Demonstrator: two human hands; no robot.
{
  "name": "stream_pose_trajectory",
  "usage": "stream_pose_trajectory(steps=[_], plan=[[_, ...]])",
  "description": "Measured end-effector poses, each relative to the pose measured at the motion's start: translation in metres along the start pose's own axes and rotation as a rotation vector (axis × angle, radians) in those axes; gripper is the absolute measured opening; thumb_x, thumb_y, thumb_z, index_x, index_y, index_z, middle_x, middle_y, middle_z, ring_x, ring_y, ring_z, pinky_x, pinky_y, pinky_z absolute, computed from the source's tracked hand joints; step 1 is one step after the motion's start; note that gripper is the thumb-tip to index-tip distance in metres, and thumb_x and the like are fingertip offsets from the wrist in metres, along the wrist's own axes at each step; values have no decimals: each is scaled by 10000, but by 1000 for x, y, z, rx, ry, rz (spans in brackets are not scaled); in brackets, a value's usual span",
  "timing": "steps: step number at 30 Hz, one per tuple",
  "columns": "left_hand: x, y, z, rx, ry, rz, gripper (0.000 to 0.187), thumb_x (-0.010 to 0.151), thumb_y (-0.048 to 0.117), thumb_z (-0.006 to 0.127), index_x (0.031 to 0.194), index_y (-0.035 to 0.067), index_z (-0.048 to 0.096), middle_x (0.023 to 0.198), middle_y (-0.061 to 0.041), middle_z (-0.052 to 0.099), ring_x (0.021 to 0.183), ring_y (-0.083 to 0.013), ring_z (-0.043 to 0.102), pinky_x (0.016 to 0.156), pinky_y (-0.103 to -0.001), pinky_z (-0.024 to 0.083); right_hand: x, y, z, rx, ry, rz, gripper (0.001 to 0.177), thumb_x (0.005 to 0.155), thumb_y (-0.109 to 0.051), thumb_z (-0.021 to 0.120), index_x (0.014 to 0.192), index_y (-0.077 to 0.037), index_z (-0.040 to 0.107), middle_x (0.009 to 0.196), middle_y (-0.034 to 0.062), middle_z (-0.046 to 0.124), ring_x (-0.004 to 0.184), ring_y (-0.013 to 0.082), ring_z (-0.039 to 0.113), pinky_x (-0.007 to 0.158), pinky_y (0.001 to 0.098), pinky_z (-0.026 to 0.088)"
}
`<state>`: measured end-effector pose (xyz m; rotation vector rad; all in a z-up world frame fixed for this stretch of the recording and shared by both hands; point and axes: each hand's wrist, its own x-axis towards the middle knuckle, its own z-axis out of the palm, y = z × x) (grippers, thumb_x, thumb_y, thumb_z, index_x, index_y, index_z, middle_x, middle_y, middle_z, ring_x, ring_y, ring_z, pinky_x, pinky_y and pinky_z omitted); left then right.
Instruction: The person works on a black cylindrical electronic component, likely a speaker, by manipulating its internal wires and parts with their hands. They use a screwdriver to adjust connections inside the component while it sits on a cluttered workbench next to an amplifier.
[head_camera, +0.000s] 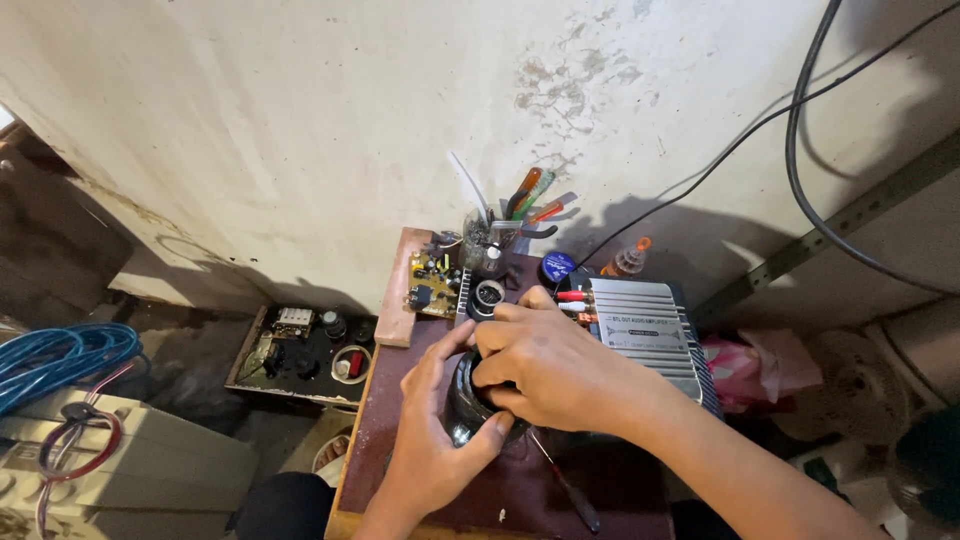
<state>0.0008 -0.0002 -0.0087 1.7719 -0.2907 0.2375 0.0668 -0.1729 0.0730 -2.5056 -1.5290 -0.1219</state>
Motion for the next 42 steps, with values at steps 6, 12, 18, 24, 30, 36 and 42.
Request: stream_pose_trajectory(steps=[6, 12, 18, 24, 30, 36, 42], plan=[[-1, -5, 2, -4, 26, 25, 861, 723, 334, 803, 1490, 123, 475, 1451, -77, 609, 1352, -220, 520, 1162, -377, 319, 2, 2, 3, -96, -9, -12, 193, 829, -208, 738, 648, -188, 674, 731, -15, 507, 723, 236, 476, 702, 441, 300], [2, 1, -2, 10, -2, -5, 839, 739, 363, 759, 1495, 148, 465, 1459, -56, 613, 1343, -223, 538, 1153, -384, 311, 3, 2, 8, 54, 92, -7, 221, 856, -101, 738, 653, -161, 673, 735, -28, 491, 691, 195, 426, 723, 396, 282], [0, 4, -2, 16, -8, -30, 856, 748, 353, 766, 1517, 147, 451, 1504, -55, 579, 1395, -218, 451, 1170, -382, 289, 3, 5, 1, 28, -29, -24, 218, 869, -153, 758, 664, -152, 685, 706, -26, 447, 716, 195, 387, 716, 393, 285], [1, 5, -2, 60, -19, -32, 834, 763, 406, 722, 1510, 157, 448, 1490, -30, 589, 1351, -220, 511, 1143, -402, 277, 3, 6, 3, 23, 8, -3, 180, 853, -143, 776, 685, -150, 713, 727, -28, 508, 746, 199, 403, 741, 411, 286], [1, 6, -2, 53, -18, -37, 821, 758, 352, 734, 1503, 155, 451, 1490, -22, 589, 1350, -217, 519, 1140, -400, 279, 2, 9, 7, 70, -9, 12, 69, 767, -165, 856, 795, -185, 796, 800, -41, 555, 747, 200, 443, 752, 424, 297], [3, 8, -2, 52, -24, -10, 812, 768, 360, 713, 1503, 141, 445, 1470, -26, 596, 1341, -205, 538, 1135, -404, 275, 6, 8, 7, -45, -2, -24, 115, 768, -198, 804, 697, -178, 716, 772, -18, 521, 758, 212, 472, 734, 419, 291], [2, 7, -2, 62, -21, 23, 808, 797, 419, 679, 1508, 122, 434, 1501, -59, 571, 1384, -238, 524, 1139, -428, 288, 8, 3, 3, -62, -41, 24, 141, 808, -203, 786, 686, -167, 726, 725, -16, 571, 777, 223, 443, 730, 432, 297]])
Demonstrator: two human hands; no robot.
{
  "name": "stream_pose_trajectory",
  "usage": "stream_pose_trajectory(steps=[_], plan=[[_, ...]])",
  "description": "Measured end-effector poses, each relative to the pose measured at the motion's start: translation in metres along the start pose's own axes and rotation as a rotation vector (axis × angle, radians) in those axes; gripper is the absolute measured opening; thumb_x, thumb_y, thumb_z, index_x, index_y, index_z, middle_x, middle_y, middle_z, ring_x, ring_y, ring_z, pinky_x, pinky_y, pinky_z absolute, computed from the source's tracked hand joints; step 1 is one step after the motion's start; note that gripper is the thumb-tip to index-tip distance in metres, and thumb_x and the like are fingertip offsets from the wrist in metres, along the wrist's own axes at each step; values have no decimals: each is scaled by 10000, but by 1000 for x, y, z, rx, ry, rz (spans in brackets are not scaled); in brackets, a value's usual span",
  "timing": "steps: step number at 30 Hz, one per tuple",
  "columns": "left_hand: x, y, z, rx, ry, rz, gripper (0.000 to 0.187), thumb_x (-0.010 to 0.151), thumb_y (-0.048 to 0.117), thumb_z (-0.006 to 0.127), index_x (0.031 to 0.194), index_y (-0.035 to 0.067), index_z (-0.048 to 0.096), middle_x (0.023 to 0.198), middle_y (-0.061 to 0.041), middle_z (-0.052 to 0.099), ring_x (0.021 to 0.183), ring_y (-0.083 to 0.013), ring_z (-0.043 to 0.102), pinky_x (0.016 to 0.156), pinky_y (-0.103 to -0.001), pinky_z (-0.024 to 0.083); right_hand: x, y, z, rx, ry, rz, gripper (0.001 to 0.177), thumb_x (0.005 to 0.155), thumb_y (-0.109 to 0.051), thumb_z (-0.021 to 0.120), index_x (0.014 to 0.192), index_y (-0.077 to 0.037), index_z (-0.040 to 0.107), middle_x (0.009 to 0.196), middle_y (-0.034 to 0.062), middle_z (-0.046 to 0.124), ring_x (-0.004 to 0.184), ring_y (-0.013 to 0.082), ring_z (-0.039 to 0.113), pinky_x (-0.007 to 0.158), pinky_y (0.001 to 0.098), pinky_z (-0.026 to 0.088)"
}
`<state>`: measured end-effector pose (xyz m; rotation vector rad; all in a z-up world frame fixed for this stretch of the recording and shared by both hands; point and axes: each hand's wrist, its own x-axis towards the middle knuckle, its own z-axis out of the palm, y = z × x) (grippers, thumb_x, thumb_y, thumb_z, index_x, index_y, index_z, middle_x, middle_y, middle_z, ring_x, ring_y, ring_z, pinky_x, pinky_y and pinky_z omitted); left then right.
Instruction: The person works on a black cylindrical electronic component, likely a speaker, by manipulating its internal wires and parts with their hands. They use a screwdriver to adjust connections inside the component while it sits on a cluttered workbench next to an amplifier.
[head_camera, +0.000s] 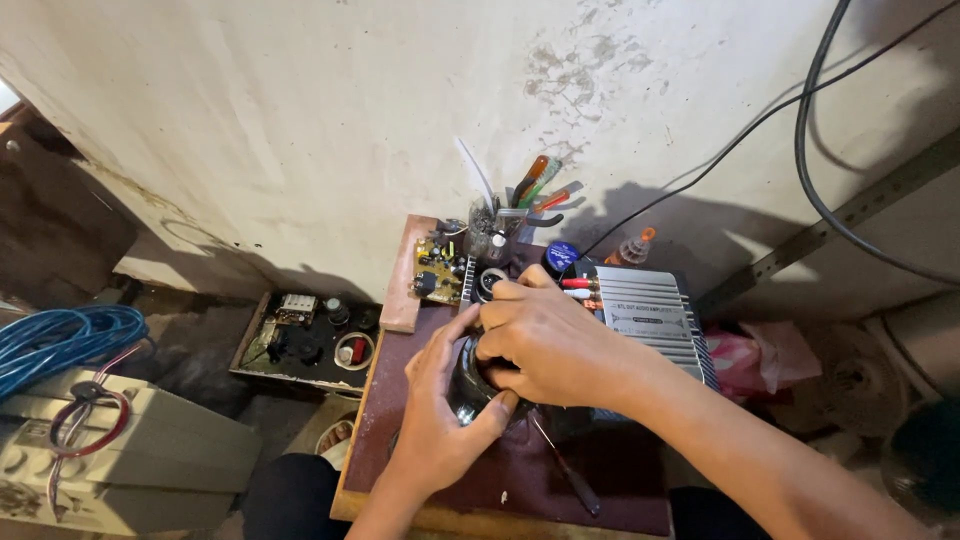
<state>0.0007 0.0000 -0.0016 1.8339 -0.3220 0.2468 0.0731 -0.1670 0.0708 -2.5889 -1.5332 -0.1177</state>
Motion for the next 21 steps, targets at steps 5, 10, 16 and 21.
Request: stream_pose_trajectory(steps=[5, 10, 16, 21], plan=[[-1, -3, -1, -20, -40, -25, 832, 817, 421, 682, 1544, 147, 386, 1508, -35, 553, 1393, -214, 505, 1148, -433, 256, 0, -1, -2, -13, 9, -30, 168, 831, -183, 755, 671, -172, 707, 730, -21, 589, 800, 231, 449, 721, 436, 301], [-1, -5, 1, -5, -11, 10, 872, 761, 386, 759, 1524, 137, 419, 1488, -50, 572, 1377, -236, 511, 1141, -433, 259, -1, -1, -1, -7, 18, -34, 174, 835, -164, 739, 666, -149, 701, 695, -4, 562, 775, 230, 433, 710, 436, 294], [2, -14, 10, 44, 6, 111, 1063, 614, 532, 892, 1465, 68, 456, 1432, -103, 606, 1336, -270, 563, 1086, -440, 304, -10, -5, -16, 158, 49, 32, 62, 902, -171, 722, 857, -185, 764, 832, -16, 575, 833, 219, 485, 742, 422, 269], [2, -15, 10, 23, -45, -109, 1190, 483, 554, 954, 1506, 190, 465, 1374, -21, 644, 1281, -231, 461, 1110, -375, 372, -31, -2, -30, 226, 176, 233, 134, 920, -253, 757, 984, -139, 786, 859, -11, 584, 813, 198, 511, 780, 376, 331]])
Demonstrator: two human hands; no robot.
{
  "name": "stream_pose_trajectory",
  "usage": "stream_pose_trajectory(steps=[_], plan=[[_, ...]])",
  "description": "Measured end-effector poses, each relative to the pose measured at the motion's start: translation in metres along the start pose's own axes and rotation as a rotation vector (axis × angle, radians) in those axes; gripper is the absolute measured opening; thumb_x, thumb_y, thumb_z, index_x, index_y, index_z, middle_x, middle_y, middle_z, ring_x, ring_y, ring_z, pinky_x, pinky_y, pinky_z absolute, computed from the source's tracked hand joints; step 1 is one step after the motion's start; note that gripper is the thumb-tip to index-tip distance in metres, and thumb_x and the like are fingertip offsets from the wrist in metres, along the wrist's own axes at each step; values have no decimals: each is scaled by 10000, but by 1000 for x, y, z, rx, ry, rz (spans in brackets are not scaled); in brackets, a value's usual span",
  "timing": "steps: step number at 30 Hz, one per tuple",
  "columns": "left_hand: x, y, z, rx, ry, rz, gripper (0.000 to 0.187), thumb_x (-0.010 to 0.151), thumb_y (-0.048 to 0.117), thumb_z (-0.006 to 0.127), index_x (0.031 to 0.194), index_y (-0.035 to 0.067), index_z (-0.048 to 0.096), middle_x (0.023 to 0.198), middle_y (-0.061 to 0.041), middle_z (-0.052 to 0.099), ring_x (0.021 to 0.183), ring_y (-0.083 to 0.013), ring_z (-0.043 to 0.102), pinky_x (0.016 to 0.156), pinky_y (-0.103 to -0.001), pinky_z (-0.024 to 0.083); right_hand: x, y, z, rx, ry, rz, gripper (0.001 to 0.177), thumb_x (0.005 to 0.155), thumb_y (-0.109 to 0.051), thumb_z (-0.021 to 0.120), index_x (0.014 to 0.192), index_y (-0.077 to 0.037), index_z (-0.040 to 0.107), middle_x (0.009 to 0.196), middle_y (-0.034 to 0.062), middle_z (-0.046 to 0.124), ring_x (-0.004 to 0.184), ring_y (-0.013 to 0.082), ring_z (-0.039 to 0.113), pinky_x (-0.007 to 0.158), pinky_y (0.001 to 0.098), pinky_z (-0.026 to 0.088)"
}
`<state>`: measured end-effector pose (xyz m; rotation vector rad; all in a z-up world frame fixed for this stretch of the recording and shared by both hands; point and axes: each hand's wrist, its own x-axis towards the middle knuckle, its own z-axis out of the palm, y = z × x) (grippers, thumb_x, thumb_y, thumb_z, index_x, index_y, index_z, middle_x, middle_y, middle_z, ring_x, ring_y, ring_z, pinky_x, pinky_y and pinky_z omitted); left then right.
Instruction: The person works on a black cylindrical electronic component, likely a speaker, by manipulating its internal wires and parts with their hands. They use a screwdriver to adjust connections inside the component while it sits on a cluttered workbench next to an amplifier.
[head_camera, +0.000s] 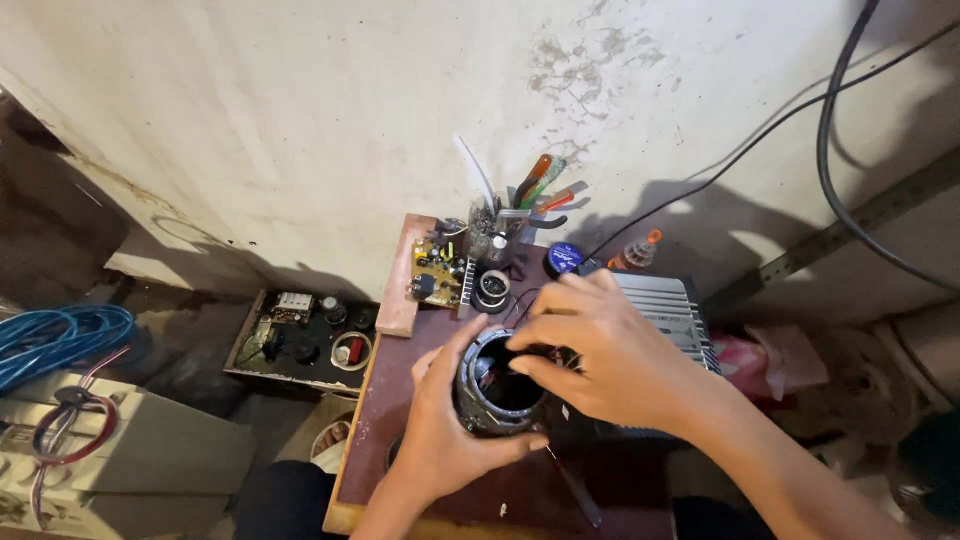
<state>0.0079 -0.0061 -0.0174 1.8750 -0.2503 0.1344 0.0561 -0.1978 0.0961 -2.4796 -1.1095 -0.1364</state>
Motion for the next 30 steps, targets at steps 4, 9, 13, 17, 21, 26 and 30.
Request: stream_pose_trajectory(steps=[4, 9, 13, 17, 21, 26, 30], plan=[[1, -3, 3, -34, 8, 23, 1039, 510, 489, 945, 1423, 201, 540, 1316, -4, 684, 1238, -214, 513, 1070, -373, 400, -15, 5, -3, -8, 29, 11, 132, 903, -250, 772, 987, -151, 788, 880, -4, 592, 823, 198, 546, 781, 369, 363], [-4, -12, 13, -33, 104, 171, 1064, 463, 511, 968, 1369, 120, 572, 1296, -27, 676, 1184, -230, 519, 1072, -359, 378, -27, 1, -6, 30, -33, 19, 102, 925, -230, 739, 970, -178, 815, 896, 1, 591, 872, 199, 587, 777, 384, 357], [-9, -15, 18, -17, 150, 275, 1081, 493, 548, 962, 1374, 86, 540, 1367, -72, 661, 1233, -248, 567, 1108, -386, 347, -30, -3, -6, 32, -9, -21, 101, 932, -221, 739, 987, -156, 794, 910, 8, 605, 849, 190, 600, 760, 378, 344], [-10, -14, 19, -15, 158, 296, 1073, 481, 510, 982, 1360, 77, 545, 1338, -64, 655, 1242, -245, 569, 1121, -390, 335, -29, -8, -2, 83, 27, 24, 137, 868, -219, 815, 987, -156, 791, 856, -3, 586, 788, 192, 564, 756, 362, 366], [-10, -9, 18, -24, 156, 322, 1035, 518, 521, 963, 1353, 75, 543, 1339, -66, 666, 1255, -245, 602, 1141, -404, 325, -25, -9, 3, 75, 6, 34, 107, 878, -236, 797, 953, -160, 798, 821, 2, 551, 721, 200, 522, 747, 373, 370], [-9, -7, 19, -18, 169, 361, 1010, 546, 543, 940, 1340, 61, 542, 1332, -65, 673, 1255, -232, 649, 1135, -428, 324, -20, -11, 5, 36, 40, -38, 44, 899, -158, 740, 864, -136, 755, 807, 10, 537, 665, 198, 497, 722, 377, 352], [-8, -3, 20, -13, 169, 363, 997, 547, 541, 941, 1329, 60, 555, 1329, -54, 670, 1253, -220, 648, 1147, -418, 326, -16, -11, 8, -43, 159, -139, 68, 851, -71, 740, 809, -105, 698, 776, 27, 513, 638, 204, 514, 700, 378, 366]])
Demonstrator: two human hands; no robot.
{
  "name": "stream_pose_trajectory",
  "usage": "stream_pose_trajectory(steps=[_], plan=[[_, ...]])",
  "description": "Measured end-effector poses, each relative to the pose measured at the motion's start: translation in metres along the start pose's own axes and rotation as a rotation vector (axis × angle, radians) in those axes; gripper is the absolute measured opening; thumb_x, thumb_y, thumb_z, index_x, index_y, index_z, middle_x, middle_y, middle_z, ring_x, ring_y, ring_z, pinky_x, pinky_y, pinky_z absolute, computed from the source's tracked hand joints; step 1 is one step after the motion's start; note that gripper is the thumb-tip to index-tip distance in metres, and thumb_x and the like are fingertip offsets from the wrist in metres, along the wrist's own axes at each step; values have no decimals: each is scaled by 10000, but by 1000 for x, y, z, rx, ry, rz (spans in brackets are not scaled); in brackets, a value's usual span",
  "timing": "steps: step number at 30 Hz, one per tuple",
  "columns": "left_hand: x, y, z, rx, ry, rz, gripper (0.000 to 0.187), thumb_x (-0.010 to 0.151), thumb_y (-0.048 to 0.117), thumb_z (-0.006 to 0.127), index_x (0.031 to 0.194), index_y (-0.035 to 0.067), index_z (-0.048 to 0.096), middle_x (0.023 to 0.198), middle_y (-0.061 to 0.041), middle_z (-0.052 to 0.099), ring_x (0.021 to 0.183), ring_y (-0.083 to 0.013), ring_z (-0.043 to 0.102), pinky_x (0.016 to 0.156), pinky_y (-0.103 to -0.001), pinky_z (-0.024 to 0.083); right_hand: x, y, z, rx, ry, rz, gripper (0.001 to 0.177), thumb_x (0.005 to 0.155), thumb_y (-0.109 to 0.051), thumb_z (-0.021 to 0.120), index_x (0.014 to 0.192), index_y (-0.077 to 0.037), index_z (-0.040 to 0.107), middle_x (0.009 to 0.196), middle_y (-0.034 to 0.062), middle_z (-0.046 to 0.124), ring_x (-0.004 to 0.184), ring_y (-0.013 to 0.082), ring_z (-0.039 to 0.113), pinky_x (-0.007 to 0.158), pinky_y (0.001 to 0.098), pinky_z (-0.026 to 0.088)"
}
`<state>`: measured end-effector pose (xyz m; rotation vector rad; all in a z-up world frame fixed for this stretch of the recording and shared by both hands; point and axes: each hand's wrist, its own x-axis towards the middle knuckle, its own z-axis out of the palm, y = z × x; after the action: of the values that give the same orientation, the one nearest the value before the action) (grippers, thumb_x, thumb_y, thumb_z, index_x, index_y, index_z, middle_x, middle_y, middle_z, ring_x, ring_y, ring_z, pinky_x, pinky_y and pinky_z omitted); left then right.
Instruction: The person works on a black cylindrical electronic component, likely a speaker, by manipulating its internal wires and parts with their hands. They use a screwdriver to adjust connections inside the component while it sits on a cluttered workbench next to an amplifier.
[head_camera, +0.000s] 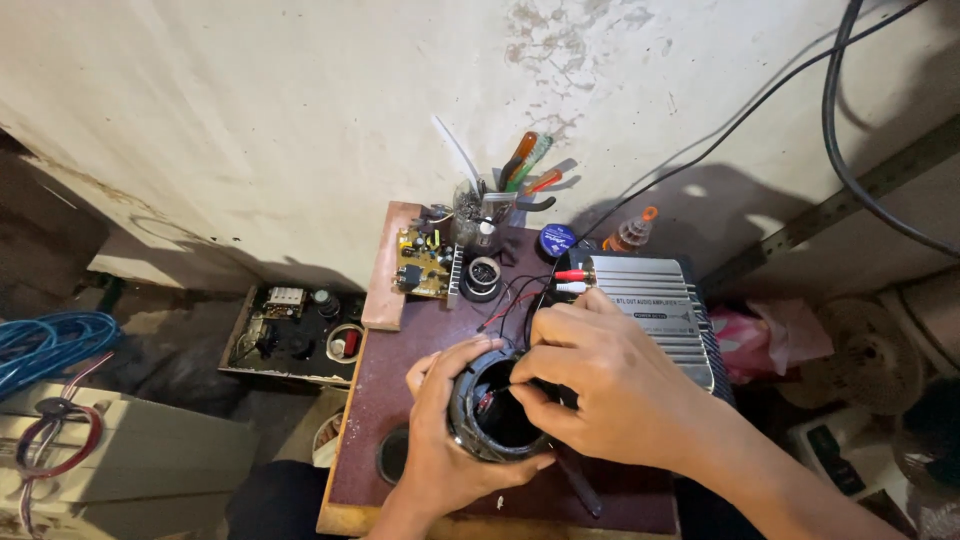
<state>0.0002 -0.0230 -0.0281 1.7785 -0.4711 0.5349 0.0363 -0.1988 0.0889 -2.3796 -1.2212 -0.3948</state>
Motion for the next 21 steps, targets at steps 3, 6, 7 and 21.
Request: stream_pose_trajectory(steps=[3, 6, 7, 21], plan=[[-1, -2, 1, -1, -3, -6, 1021, 523, 506, 963, 1339, 59, 542, 1339, -58, 671, 1266, -230, 647, 1154, -426, 325, 0, 1, 1, -27, 14, -12, 71, 866, -85, 751, 821, -87, 696, 800, 38, 529, 637, 207, 518, 692, 380, 368], [0, 0, 0, -6, -1, 1, 1003, 538, 490, 964, 1337, 51, 546, 1326, -61, 677, 1271, -241, 654, 1142, -428, 326, 0, 1, 2, -34, 18, -9, 80, 879, -80, 744, 807, -83, 709, 804, 42, 545, 631, 192, 513, 675, 365, 344], [0, 0, 0, -6, -2, 1, 1003, 538, 490, 964, 1337, 51, 546, 1326, -61, 677, 1271, -241, 654, 1142, -428, 326, 0, 1, 2, -33, 19, -9, 80, 879, -80, 744, 807, -83, 709, 804, 42, 545, 631, 192, 513, 675, 365, 344], [-2, -3, 2, -12, -13, -39, 1040, 519, 499, 964, 1368, 87, 526, 1350, -45, 672, 1291, -234, 615, 1166, -414, 312, -4, 6, -1, 99, -8, 22, 57, 895, -92, 758, 848, -104, 727, 816, 29, 560, 682, 187, 527, 709, 358, 360]])
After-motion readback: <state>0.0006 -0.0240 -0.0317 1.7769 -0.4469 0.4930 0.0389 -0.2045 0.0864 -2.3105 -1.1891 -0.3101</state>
